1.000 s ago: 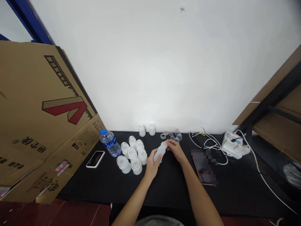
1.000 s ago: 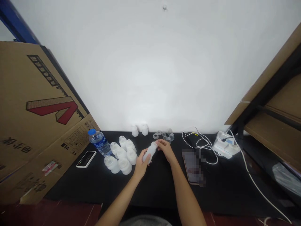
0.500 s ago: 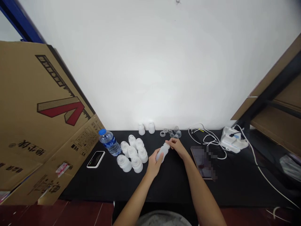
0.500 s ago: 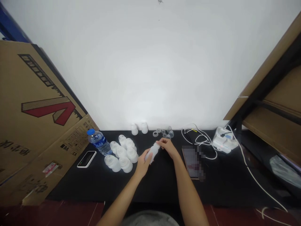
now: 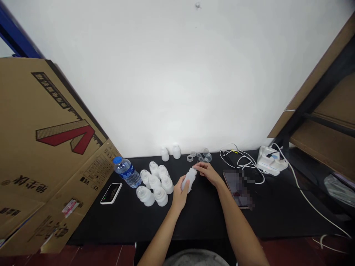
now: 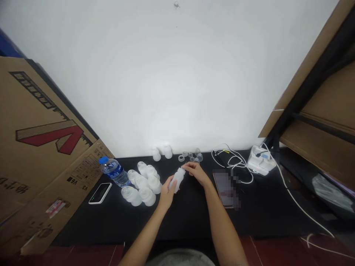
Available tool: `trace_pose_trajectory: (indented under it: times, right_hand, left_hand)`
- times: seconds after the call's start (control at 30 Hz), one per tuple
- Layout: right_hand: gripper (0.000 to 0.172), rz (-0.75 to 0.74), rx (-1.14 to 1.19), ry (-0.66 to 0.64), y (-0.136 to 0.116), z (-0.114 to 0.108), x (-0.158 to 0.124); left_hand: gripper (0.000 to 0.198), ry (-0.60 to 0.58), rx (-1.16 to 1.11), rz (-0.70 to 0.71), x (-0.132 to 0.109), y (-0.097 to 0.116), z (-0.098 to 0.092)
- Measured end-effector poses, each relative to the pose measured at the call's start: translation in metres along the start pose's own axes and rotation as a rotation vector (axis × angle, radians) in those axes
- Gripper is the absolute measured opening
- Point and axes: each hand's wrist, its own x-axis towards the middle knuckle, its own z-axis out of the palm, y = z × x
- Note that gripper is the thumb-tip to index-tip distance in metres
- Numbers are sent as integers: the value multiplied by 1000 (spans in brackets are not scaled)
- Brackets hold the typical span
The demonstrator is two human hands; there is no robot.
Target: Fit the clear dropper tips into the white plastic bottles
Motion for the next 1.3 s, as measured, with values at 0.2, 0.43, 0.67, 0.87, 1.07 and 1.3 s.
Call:
trace_pose_trajectory:
  times: [0.2, 0.43, 0.67, 0.87, 1.07, 1.3]
  right_hand:
    - [46, 14, 19, -2, 0, 2, -1]
    - [47, -4, 59, 5, -2, 6, -3]
    - [46, 16, 107, -14, -1, 10, -3]
    - [47, -9, 100, 55, 5, 18, 1]
    - [52, 58, 111, -111, 5, 18, -2]
    - [44, 7, 64, -127, 6, 19, -3]
  left_hand:
    - [60, 2, -53, -21, 0, 0, 1]
    - [56, 9, 11, 29, 0, 1, 0]
    - [55, 48, 88, 101, -1, 1, 2]
    - [57, 127, 165, 111, -4, 3, 3]
    - [67, 29, -89, -22, 1, -1, 1]
    - [62, 33, -12, 45, 2, 0, -2]
